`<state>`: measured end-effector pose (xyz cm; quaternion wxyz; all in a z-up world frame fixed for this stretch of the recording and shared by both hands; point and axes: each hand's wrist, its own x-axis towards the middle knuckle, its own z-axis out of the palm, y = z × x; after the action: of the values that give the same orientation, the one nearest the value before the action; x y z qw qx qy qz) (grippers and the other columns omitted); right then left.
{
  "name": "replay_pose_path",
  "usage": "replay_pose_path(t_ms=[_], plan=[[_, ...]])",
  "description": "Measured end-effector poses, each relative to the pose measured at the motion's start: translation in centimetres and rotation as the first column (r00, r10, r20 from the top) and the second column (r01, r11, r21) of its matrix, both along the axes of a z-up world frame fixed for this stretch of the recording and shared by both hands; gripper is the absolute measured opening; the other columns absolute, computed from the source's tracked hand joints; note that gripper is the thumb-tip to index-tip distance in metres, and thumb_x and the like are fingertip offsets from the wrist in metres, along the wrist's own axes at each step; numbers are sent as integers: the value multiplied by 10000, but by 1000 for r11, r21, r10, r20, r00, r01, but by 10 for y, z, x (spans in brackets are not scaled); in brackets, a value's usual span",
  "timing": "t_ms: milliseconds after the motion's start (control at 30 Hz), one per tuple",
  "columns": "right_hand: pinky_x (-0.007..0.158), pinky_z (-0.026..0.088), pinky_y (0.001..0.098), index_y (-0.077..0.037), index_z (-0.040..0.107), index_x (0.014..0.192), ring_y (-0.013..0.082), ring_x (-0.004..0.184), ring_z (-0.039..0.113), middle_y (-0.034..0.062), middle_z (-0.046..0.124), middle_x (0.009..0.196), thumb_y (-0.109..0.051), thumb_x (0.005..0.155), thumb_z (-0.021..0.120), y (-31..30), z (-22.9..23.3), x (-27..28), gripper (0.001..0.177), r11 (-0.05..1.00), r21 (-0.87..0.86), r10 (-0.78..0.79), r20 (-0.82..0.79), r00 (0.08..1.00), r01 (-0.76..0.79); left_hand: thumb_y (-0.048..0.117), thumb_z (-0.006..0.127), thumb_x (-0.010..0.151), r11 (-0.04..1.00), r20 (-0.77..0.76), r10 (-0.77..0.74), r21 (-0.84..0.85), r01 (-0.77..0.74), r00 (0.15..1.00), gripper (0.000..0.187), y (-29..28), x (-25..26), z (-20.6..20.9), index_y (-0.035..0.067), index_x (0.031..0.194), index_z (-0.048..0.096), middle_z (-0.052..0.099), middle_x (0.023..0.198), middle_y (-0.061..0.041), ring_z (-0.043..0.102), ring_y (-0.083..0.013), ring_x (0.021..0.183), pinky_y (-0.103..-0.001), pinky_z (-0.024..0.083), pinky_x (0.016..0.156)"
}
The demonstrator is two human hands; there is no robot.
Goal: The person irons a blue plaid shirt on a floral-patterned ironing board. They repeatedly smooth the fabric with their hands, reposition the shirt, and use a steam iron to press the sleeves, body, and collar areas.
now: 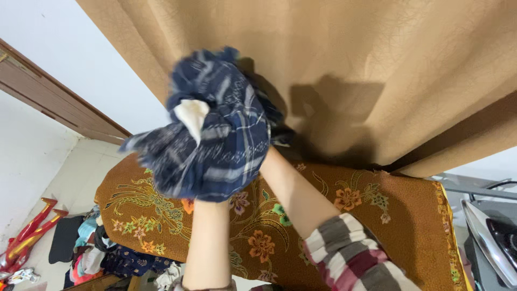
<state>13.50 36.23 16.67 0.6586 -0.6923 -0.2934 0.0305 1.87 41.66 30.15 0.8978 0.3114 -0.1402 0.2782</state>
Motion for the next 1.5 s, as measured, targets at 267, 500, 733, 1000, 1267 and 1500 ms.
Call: replay_pose_path(t_ms=[267, 500, 733, 1000, 1267, 1500], plan=[[903, 583, 397, -65, 580, 1355, 298, 1007, 735, 174, 750, 1104, -333, 819, 731, -8, 11, -96, 618, 982, 20, 189, -228, 955, -189, 3, 721, 855, 924, -133, 345, 219, -312, 929, 346, -4, -43, 45, -79, 1179, 633, 674, 1107, -166, 659, -306, 1017, -419, 522, 1034], [906, 590, 390, -56, 608, 1322, 258, 992, 732, 149, 749, 1103, -379, 868, 713, -24, 28, -161, 567, 913, 85, 397, -414, 819, -399, 8, 723, 969, 564, 50, 726, 528, -635, 686, 259, -60, -83, 90, -48, 1210, 647, 686, 1156, -84, 630, -166, 1050, -268, 477, 1031], [908, 597, 382, -47, 635, 1289, 218, 978, 730, 125, 749, 1102, -426, 917, 695, -91, 0, -206, 534, 780, 83, 527, -622, 580, -620, 132, 703, 1065, 488, -186, 858, 588, -645, 479, 182, -24, -74, 35, -25, 1153, 676, 684, 1096, -26, 600, -135, 995, -290, 491, 934], [999, 532, 344, -138, 613, 1353, 155, 1100, 681, 27, 717, 1213, -337, 715, 961, -423, -59, -112, 753, 402, -667, 205, -602, 772, -627, 255, 714, 999, 108, -148, 975, 969, 224, 169, 323, 17, -53, -170, -66, 966, 689, 710, 886, -245, 673, -402, 815, -464, 502, 773], [777, 326, 444, -9, 755, 1128, 297, 894, 493, 160, 725, 993, -187, 803, 896, -632, -132, -63, 397, 813, -579, -412, -646, 642, -62, 327, 624, 1021, 972, -812, 193, 235, 6, 551, 540, 40, 49, -265, -15, 1342, 358, 536, 1276, -265, 559, -398, 1186, -489, 432, 1007], [872, 524, 377, -11, 676, 1214, 263, 983, 693, 168, 732, 1116, -439, 858, 825, -571, -192, -38, 576, 606, -606, -792, -398, 463, 515, 438, 545, 1005, 616, -676, 537, 723, 313, 504, 766, -81, 47, -259, 29, 1574, 235, 565, 1427, -277, 540, -388, 1368, -524, 414, 1151]])
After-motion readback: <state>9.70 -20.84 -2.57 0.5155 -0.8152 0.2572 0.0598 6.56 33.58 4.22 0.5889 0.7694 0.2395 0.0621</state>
